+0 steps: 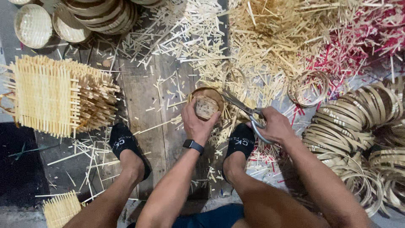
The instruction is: The person sits on the floor of a bamboo workshop and assembles small woven bamboo baskets. They weave bamboo strips into flat mats, press a round bamboo rim ring onto the mat edges, trim excess strips with scissors, and set finished baskets onto a growing pile.
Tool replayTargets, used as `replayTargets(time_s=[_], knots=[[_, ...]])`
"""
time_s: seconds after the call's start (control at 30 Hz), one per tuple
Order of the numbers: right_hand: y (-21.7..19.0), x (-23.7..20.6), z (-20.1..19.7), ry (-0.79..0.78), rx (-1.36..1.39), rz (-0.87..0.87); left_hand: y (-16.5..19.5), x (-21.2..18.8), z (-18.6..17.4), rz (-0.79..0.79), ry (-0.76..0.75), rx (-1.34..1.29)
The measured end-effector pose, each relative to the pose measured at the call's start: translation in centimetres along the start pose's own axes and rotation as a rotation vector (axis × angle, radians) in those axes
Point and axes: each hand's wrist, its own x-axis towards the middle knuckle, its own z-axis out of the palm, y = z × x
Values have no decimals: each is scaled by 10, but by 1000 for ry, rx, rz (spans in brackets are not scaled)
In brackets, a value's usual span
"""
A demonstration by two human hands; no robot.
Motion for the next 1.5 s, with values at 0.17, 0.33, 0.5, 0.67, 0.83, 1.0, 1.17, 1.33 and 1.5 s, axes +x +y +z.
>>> replayTargets(time_s=[0.17, 0.33, 0.5, 0.67, 0.83, 1.0, 1.17, 1.33, 1.5], knots=[[50, -5, 12, -275, 169, 134, 1, -5, 5, -47, 30, -67], [106, -6, 57, -9, 485, 457, -1, 6, 8, 163, -88, -46], [120, -32, 78, 96, 359, 502, 7, 13, 3, 218, -169, -83], [64, -37, 60, 215, 107, 33, 10, 5, 1, 179, -170, -75], [3, -6, 41, 295, -229, -47, 3, 5, 7, 256, -164, -24], [3, 10, 39, 239, -302, 23, -6, 7, 11, 264, -186, 11], [31, 20, 29, 203, -353, -37, -14, 11, 9, 300, -265, -15], [22, 40, 45, 409, -375, -143, -16, 22, 4, 367, -367, -90], [43, 43, 31, 305, -340, -197, -18, 28, -8, 368, -483, -122]])
